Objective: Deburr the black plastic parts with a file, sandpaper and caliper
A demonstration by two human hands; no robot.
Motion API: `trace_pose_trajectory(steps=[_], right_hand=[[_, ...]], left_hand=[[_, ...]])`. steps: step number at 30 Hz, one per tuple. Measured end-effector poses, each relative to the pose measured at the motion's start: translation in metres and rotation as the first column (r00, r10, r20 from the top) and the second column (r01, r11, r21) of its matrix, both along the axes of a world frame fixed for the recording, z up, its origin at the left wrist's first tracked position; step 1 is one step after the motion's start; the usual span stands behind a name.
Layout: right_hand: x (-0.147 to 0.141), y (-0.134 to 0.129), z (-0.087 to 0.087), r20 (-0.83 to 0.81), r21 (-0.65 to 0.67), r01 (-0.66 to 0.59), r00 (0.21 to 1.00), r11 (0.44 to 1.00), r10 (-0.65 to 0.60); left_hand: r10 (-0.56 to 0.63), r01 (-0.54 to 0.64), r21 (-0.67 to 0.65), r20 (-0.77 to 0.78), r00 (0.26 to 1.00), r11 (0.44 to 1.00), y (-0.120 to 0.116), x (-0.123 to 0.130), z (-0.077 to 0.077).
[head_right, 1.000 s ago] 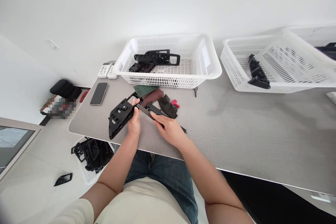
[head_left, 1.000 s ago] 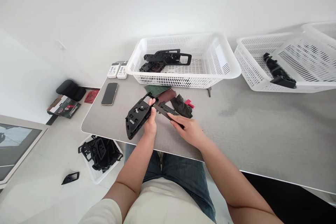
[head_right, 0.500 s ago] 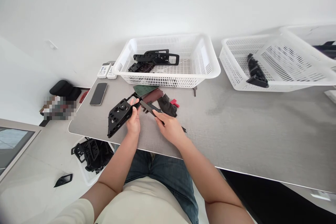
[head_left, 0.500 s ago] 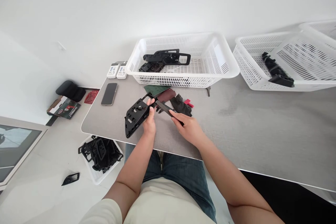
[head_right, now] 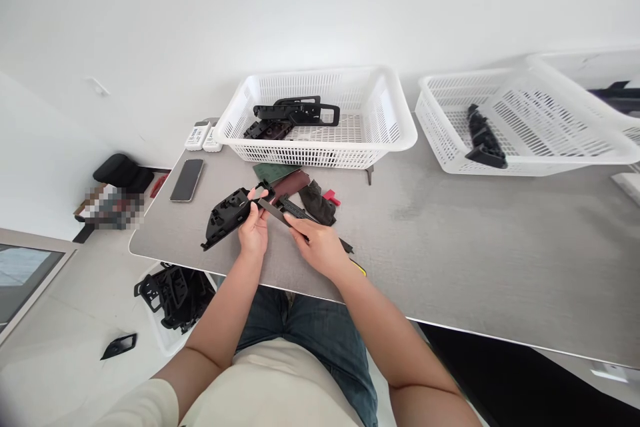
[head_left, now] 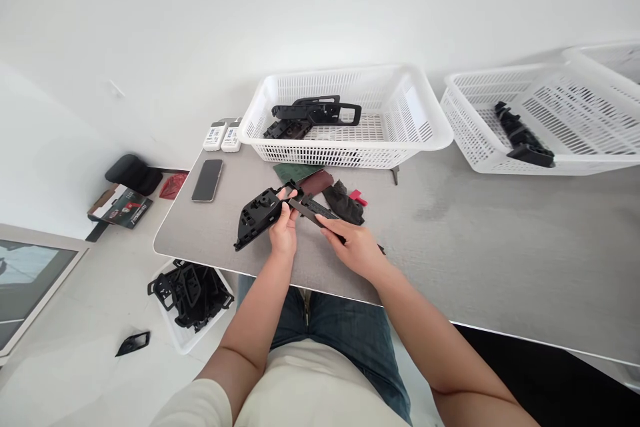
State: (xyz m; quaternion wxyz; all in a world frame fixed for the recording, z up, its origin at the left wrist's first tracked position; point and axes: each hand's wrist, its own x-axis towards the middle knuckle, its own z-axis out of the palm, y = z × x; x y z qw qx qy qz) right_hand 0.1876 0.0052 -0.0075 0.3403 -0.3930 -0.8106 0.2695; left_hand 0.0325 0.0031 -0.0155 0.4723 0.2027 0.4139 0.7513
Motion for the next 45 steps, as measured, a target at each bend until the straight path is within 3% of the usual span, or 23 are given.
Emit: trace_pose_trajectory(steps=[3, 8, 12, 17, 21, 25, 32, 45], right_hand=[[0.000, 0.000, 0.000, 0.026, 0.009, 0.060, 0.998, 0.998, -0.060], [-0.001, 0.000, 0.000, 0.007, 0.014, 0.011, 1.000, 1.000, -0.011], [0.000, 0.000, 0.002, -0.022, 0.003, 0.073, 0.997, 0.997, -0.073], [0.002, 0.002, 0.004, -0.109, -0.116, 0.099, 0.988, 0.988, -0.112], [0.005, 0.005, 0.001, -0.174, -0.193, 0.178, 0.962, 0.965, -0.212], [0.008, 0.009, -0.002, -0.197, -0.284, 0.211, 0.942, 0.935, -0.273], [0.007, 0.009, -0.002, -0.145, -0.259, 0.169, 0.967, 0.951, -0.211], [0.016, 0.007, 0.005, -0.066, -0.147, 0.016, 0.997, 0.989, -0.026]], left_hand=[[0.014, -0.014, 0.011, 0.035, 0.999, 1.000, 0.000, 0.000, 0.000], [-0.017, 0.017, -0.015, 0.007, 1.000, 1.000, 0.000, -0.001, 0.000], [-0.001, 0.001, -0.012, 0.031, 1.000, 1.000, 0.001, -0.001, 0.001], [0.027, -0.021, -0.101, 0.062, 0.998, 0.995, 0.003, -0.002, 0.001], [0.026, -0.012, -0.143, 0.095, 0.995, 0.990, 0.005, -0.002, 0.001], [0.101, -0.072, -0.183, 0.151, 0.983, 0.980, 0.006, 0.000, 0.000], [0.142, -0.095, -0.251, 0.177, 0.974, 0.963, 0.007, 0.002, 0.001], [-0.160, 0.196, -0.102, 0.281, 0.946, 0.975, 0.003, -0.006, 0.003]])
